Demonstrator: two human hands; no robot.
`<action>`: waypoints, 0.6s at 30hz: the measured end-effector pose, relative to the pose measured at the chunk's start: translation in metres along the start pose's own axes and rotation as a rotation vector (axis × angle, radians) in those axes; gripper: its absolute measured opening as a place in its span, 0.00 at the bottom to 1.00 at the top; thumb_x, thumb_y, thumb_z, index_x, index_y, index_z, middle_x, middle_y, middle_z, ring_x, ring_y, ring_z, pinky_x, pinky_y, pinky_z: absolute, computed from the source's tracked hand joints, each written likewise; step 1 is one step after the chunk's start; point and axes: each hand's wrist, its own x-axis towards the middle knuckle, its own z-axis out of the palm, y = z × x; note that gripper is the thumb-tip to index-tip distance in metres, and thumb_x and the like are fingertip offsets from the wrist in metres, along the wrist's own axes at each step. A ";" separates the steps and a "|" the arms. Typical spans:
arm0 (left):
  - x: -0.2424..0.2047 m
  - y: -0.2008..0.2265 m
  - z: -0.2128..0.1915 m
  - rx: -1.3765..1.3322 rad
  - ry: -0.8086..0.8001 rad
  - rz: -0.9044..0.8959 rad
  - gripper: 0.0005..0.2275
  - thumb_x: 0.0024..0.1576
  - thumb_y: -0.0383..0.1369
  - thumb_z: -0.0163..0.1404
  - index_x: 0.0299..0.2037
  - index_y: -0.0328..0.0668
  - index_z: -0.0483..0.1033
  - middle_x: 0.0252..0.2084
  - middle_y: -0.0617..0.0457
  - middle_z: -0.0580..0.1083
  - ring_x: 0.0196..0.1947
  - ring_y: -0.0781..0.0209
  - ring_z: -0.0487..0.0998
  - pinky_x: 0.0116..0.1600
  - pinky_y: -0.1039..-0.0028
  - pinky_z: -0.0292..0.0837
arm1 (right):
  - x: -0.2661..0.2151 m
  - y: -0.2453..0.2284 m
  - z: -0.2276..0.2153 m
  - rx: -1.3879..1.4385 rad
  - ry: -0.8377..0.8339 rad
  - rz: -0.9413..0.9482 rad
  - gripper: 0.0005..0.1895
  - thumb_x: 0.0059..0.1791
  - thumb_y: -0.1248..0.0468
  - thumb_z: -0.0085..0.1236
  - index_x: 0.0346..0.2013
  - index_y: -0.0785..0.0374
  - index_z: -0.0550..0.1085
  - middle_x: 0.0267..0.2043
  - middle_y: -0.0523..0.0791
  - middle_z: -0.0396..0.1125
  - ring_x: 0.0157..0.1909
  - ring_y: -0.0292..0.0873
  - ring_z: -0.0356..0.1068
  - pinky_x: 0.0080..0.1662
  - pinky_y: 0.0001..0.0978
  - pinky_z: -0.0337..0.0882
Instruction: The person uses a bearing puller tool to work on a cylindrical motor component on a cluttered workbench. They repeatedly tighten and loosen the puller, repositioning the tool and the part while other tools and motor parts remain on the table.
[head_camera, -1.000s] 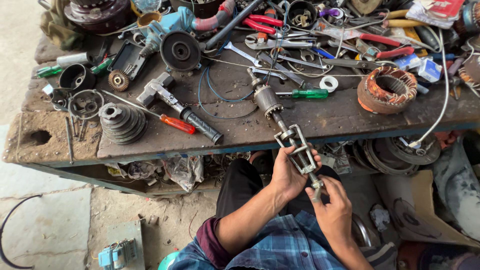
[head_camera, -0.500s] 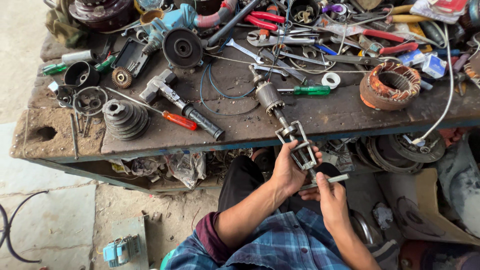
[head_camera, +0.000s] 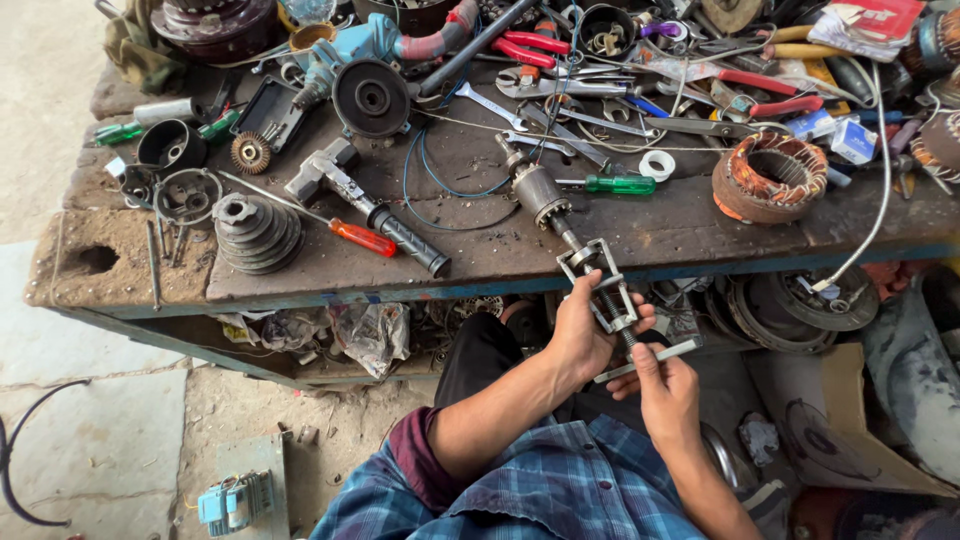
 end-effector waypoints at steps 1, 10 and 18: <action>0.001 0.000 0.001 0.007 0.014 0.013 0.21 0.68 0.45 0.39 0.46 0.26 0.70 0.38 0.42 0.76 0.39 0.48 0.81 0.49 0.59 0.81 | 0.002 0.003 0.000 0.042 -0.001 0.013 0.24 0.56 0.51 0.47 0.36 0.73 0.74 0.25 0.51 0.73 0.26 0.44 0.77 0.28 0.32 0.76; 0.006 -0.001 -0.001 0.079 0.041 0.064 0.17 0.68 0.44 0.42 0.47 0.33 0.69 0.41 0.42 0.76 0.41 0.48 0.81 0.47 0.60 0.79 | 0.012 0.023 0.002 0.372 -0.054 0.180 0.29 0.58 0.46 0.40 0.40 0.72 0.72 0.30 0.51 0.73 0.28 0.45 0.75 0.30 0.34 0.75; -0.013 0.011 -0.001 0.240 0.016 0.173 0.19 0.64 0.49 0.46 0.50 0.39 0.73 0.45 0.48 0.78 0.44 0.54 0.79 0.48 0.57 0.75 | 0.016 0.007 -0.002 0.399 -0.013 0.214 0.26 0.60 0.46 0.38 0.39 0.67 0.69 0.25 0.49 0.69 0.14 0.37 0.60 0.17 0.26 0.56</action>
